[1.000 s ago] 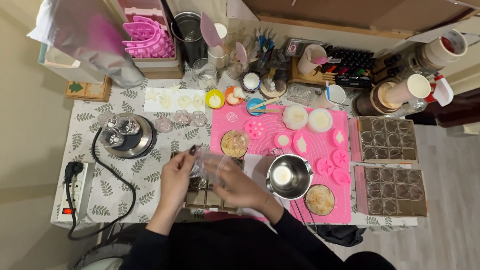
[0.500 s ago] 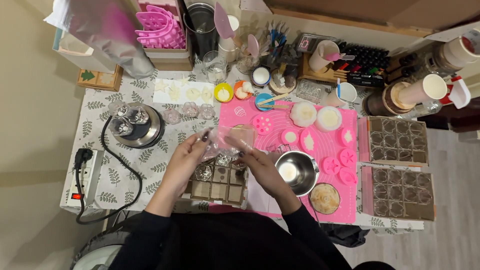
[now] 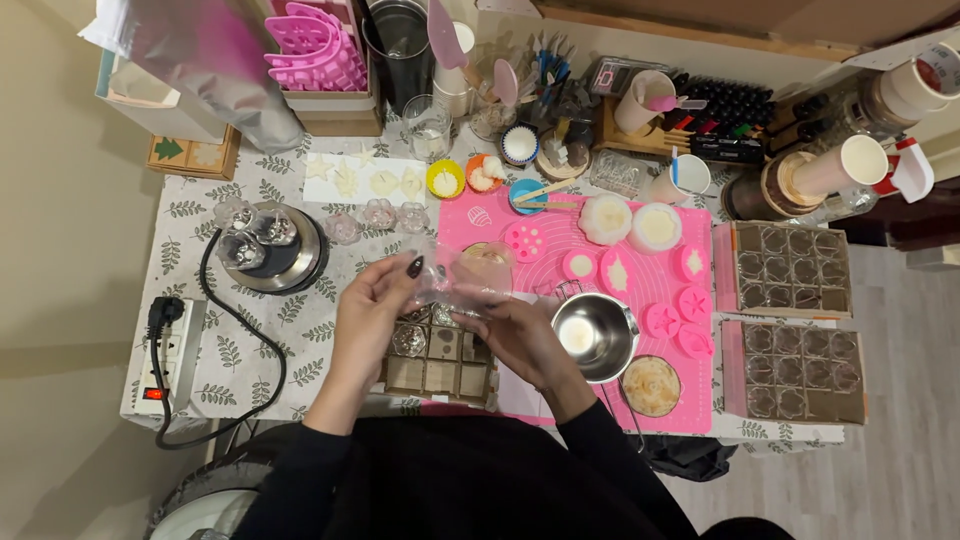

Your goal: The person handles small plastic candle cups at a craft table, placing them one at a time into a compartmentalized cardboard box, and works with a round pink silicone mold and small metal molds on a wax warmer, occasionally picking up and repositioning a clear plastic bag.

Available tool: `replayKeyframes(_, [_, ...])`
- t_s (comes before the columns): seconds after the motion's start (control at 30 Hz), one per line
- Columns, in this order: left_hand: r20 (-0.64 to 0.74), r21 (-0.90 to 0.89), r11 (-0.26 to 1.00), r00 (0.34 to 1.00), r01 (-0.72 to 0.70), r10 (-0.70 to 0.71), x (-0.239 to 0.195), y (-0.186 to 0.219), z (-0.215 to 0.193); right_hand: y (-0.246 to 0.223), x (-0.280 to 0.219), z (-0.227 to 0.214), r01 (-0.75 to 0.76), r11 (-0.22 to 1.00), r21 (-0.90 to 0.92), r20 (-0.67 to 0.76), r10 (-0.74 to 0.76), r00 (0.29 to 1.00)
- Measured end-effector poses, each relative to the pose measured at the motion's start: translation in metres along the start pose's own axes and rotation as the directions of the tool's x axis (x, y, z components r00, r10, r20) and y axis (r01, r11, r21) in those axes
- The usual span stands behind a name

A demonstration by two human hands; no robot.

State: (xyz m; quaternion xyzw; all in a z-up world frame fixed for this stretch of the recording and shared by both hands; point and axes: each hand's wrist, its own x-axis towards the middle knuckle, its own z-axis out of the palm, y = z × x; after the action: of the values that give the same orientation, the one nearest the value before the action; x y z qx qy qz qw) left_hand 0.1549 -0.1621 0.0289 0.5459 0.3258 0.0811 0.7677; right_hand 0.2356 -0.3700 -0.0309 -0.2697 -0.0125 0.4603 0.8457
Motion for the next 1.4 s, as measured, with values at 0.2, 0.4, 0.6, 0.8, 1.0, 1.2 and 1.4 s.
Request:
replayKeyframes(0.2, [0.094,0.077,0.997,0.995,0.024,-0.031,0.004,-0.009,-0.008,0.003,0.000,0.011,-0.036,0.989,-0.143,0.028,0.040,0.999])
replayKeyframes(0.4, [0.108,-0.053,0.987,0.983,0.153,-0.147,0.002,-0.007,-0.006,-0.011,-0.006,0.040,-0.166,0.816,-0.553,-0.136,0.108,0.985])
replayKeyframes(0.6, [0.066,-0.284,0.920,0.963,0.270,-0.262,0.013,-0.053,-0.022,-0.019,-0.013,0.066,0.192,0.059,-0.980,0.187,-0.084,0.979])
replayKeyframes(0.8, [0.120,-0.528,0.760,0.919,0.380,-0.376,0.024,-0.112,-0.035,-0.022,-0.010,0.096,0.227,-0.268,-0.936,0.243,-0.027,0.970])
replayKeyframes(1.0, [0.112,-0.513,0.773,0.922,0.374,-0.372,0.014,-0.105,-0.041,-0.016,-0.006,0.085,0.138,-0.255,-0.957,0.132,0.039,0.990])
replayKeyframes(1.2, [0.085,-0.532,0.759,0.916,0.375,-0.393,0.005,-0.105,-0.043,-0.017,-0.007,0.080,0.225,-0.008,-0.974,0.225,0.039,0.974])
replayKeyframes(1.4, [0.068,-0.309,0.912,0.963,0.268,-0.260,-0.008,-0.079,-0.033,-0.004,-0.009,0.069,0.293,-0.179,-0.939,0.271,0.139,0.953])
